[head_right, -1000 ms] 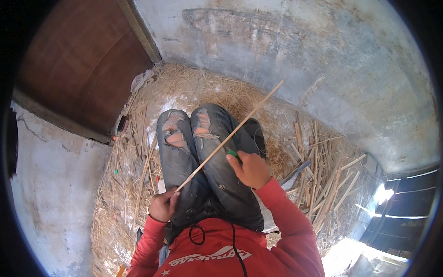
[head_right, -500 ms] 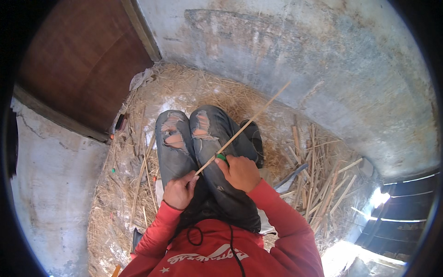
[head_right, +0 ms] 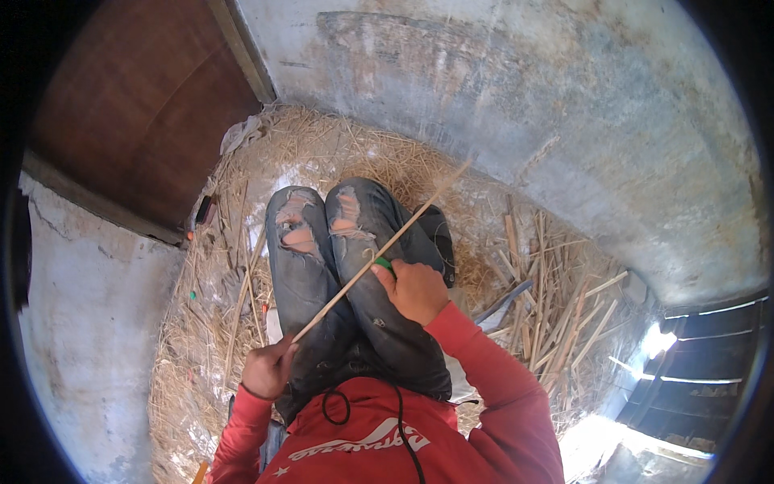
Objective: The person strips and shapes a long piece of bamboo by hand using a knife.
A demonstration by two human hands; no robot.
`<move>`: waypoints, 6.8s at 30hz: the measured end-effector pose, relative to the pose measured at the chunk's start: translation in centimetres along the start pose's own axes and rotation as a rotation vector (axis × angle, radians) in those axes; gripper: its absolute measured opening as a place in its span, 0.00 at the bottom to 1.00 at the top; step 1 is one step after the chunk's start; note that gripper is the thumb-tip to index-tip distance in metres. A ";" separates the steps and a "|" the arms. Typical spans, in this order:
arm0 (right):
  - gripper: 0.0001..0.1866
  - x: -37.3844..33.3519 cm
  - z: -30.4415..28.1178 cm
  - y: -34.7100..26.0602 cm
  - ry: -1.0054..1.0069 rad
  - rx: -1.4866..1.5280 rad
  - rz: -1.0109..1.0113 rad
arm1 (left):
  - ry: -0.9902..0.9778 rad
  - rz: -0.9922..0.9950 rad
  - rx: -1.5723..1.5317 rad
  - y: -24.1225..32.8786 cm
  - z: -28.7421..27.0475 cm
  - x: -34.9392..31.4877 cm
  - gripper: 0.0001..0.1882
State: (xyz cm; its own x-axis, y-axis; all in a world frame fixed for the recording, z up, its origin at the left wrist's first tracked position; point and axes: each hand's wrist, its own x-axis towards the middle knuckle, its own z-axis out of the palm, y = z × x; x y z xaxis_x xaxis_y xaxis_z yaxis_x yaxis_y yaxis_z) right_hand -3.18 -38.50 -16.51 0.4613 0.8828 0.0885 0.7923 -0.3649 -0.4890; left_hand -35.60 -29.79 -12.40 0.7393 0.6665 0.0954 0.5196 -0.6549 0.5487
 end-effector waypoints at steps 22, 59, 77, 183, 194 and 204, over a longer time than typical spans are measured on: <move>0.32 7.4 -4.2 17.9 0.261 0.488 0.469 | -0.162 -0.264 -0.199 -5.5 -3.2 -3.9 0.12; 0.31 2.6 1.5 2.3 0.062 0.357 0.138 | 0.030 -0.164 -0.043 5.3 6.0 9.3 0.10; 0.39 3.6 1.1 4.8 -0.469 0.916 0.270 | 0.042 -0.196 -0.164 5.7 8.1 11.3 0.12; 0.21 -1.7 -1.9 1.6 -0.056 0.313 -0.065 | 0.066 -0.123 -0.122 4.9 7.2 7.6 0.12; 0.23 -0.6 -0.4 1.0 -0.096 0.157 -0.036 | 0.080 -0.088 -0.013 5.5 7.8 8.5 0.13; 0.25 0.3 0.3 1.7 -0.044 0.300 0.030 | 0.071 0.018 0.083 -0.8 4.5 0.1 0.12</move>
State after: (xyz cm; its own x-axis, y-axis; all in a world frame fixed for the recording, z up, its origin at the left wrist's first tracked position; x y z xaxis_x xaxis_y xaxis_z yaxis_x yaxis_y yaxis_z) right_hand -1.86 -38.74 -17.57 0.4599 0.8873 0.0358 0.6222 -0.2932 -0.7259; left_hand -34.05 -30.78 -16.56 0.7184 0.6759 0.1645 0.5424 -0.6924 0.4758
